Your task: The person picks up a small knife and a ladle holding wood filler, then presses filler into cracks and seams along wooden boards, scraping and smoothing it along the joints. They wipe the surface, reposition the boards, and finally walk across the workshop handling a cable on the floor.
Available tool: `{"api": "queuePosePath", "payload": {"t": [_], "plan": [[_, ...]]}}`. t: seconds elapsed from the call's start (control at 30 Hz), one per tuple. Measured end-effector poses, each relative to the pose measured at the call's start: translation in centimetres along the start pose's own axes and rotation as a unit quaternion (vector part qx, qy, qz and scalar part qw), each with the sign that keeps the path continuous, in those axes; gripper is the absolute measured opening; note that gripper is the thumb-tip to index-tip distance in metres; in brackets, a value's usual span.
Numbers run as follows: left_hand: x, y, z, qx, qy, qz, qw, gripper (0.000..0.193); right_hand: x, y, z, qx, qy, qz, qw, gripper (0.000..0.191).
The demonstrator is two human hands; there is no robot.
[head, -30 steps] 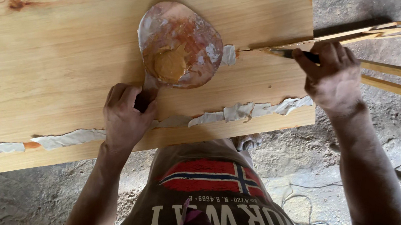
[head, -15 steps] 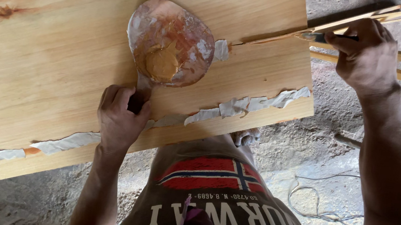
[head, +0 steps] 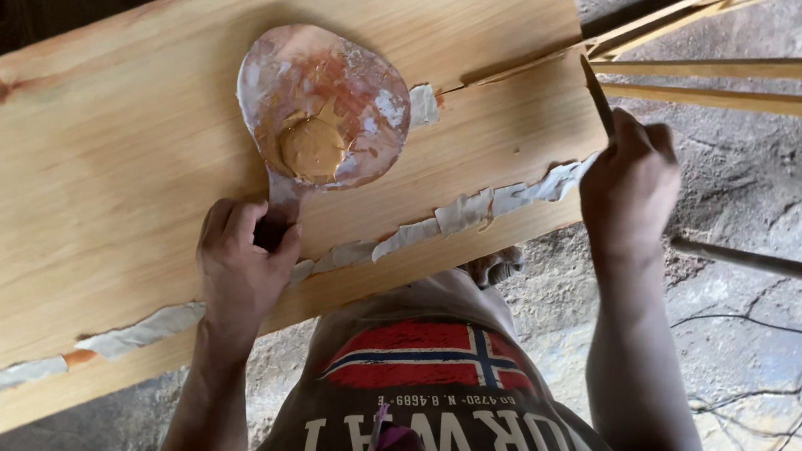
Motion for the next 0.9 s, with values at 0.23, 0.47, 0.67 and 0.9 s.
{"api": "queuePosePath", "payload": {"t": [0.23,0.47,0.67,0.9], "plan": [[0.0,0.0,-0.3,0.006,-0.003,-0.014,1.000,0.034,1.4,0.8,-6.0,0.048,-0.064,-0.004,0.997,0.017],[0.1,-0.1,-0.6,0.010,-0.019,-0.041,0.999,0.034,-0.6,-5.5,-4.6,0.037,0.126,-0.008,0.991,0.029],[-0.3,-0.4,-0.7,0.021,-0.036,-0.046,0.998,0.035,-3.3,-13.2,4.6,0.130,0.303,0.185,0.926,0.020],[0.6,-0.5,-1.1,0.005,-0.031,-0.080,0.996,0.035,3.9,-18.8,4.0,0.150,0.421,0.274,0.852,0.028]]}}
Point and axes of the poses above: each hand's wrist, its own y-axis towards the middle knuckle, its own x-axis out of the palm, z = x × y, the point moved 9 cm from there along y, towards the middle knuckle, and after that the axes turned 14 degrees about y, right-handed, at the moved point
